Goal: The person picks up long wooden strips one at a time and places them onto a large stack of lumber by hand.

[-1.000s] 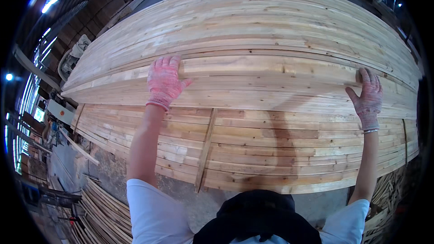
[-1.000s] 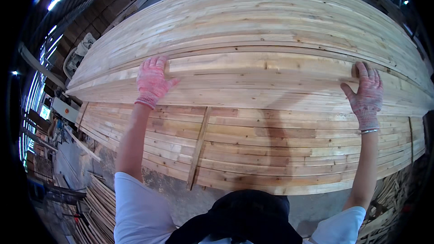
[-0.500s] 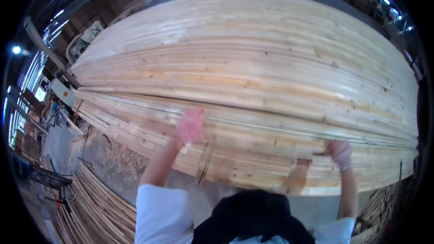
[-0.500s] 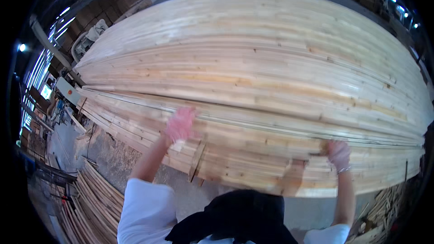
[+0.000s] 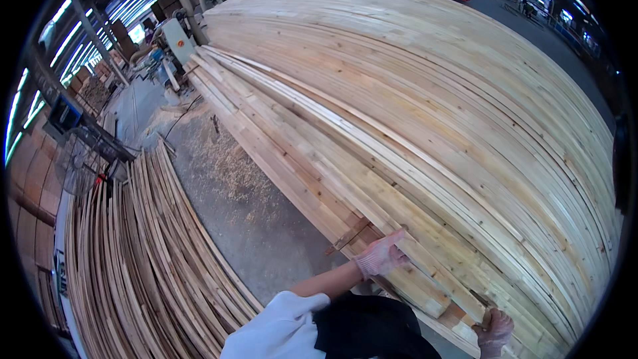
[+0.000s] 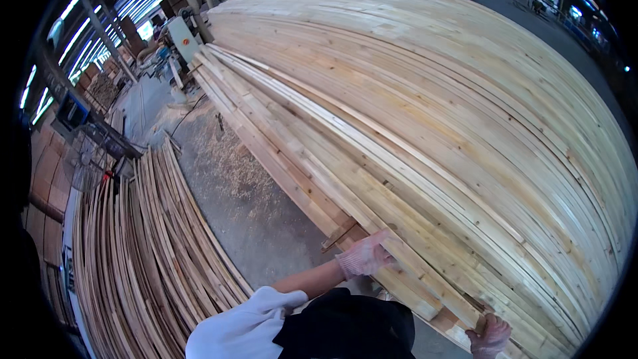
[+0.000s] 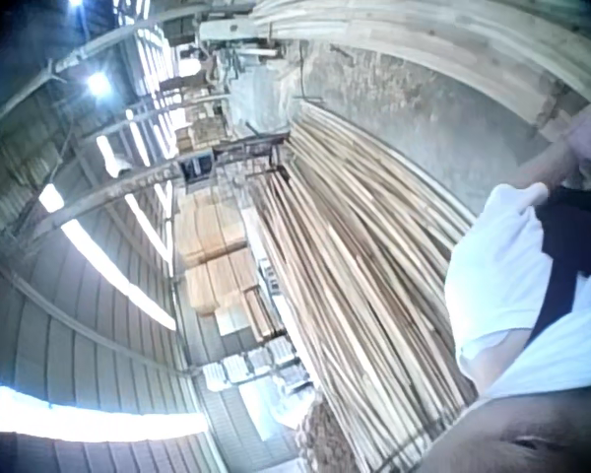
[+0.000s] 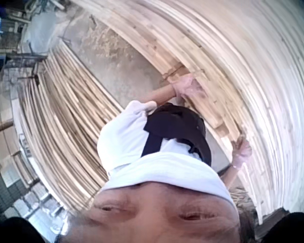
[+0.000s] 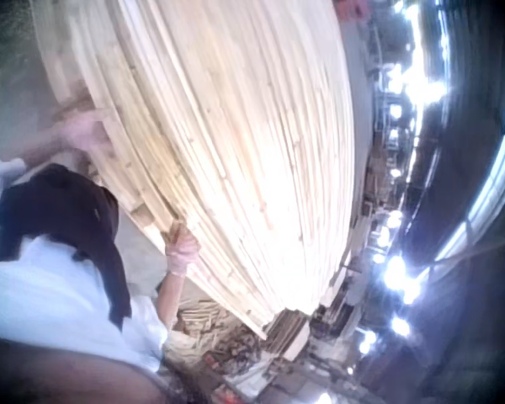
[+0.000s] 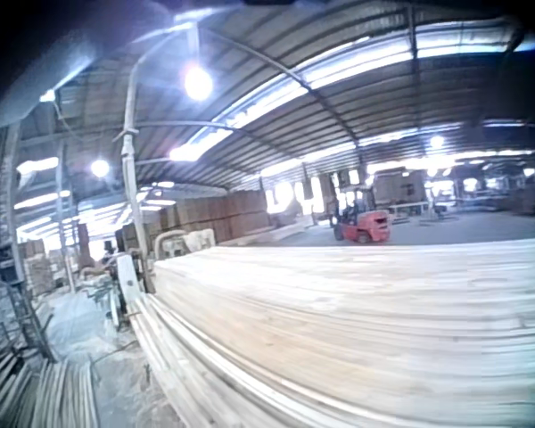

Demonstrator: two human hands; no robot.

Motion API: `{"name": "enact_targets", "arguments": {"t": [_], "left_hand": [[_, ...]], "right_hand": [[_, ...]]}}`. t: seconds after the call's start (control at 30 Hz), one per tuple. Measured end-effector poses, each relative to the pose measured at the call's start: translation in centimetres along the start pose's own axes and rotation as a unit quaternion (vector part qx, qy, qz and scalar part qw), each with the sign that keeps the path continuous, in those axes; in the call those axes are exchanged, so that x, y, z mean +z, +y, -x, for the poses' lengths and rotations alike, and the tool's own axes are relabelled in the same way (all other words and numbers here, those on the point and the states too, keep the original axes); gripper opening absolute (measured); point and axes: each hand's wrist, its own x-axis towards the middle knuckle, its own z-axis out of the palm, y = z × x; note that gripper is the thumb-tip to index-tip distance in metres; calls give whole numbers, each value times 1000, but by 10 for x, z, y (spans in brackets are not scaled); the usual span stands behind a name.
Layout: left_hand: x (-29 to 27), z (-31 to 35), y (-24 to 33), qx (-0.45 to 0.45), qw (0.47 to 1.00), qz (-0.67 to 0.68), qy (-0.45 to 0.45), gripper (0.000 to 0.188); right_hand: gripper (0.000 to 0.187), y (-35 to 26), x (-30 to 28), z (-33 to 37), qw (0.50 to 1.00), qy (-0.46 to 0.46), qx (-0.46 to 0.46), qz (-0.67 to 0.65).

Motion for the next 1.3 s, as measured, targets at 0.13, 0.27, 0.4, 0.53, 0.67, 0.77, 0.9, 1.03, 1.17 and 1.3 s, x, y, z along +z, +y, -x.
{"name": "enact_targets", "arguments": {"t": [0.13,0.27,0.4,0.53,0.67,0.77,0.9,1.03,1.17,1.3], "left_hand": [[-4,7,4,23,986,79,146,27],[-45,32,17,40,984,176,-10,25],[-84,70,17,58,981,173,65,19],[-109,120,22,75,987,143,13,19],[-136,165,31,84,982,144,93,23],[-165,186,57,92,977,146,122,25],[-203,202,95,188,949,163,196,36],[-225,205,67,146,954,178,194,34],[-229,208,-20,-42,996,51,53,34],[-204,206,-87,-65,995,38,64,41]], "right_hand": [[52,46,6,48,994,92,-54,29],[39,72,23,103,982,-118,48,136],[36,45,36,132,965,-202,157,58],[35,36,78,157,949,-253,168,81],[38,62,160,187,979,-187,-2,79],[44,42,183,179,861,-187,154,-446],[52,-80,128,125,925,-375,-39,54],[79,-230,96,77,911,-410,-38,14],[76,-331,82,55,926,-289,-161,-184],[58,-374,74,50,779,-248,-244,-522]]}}
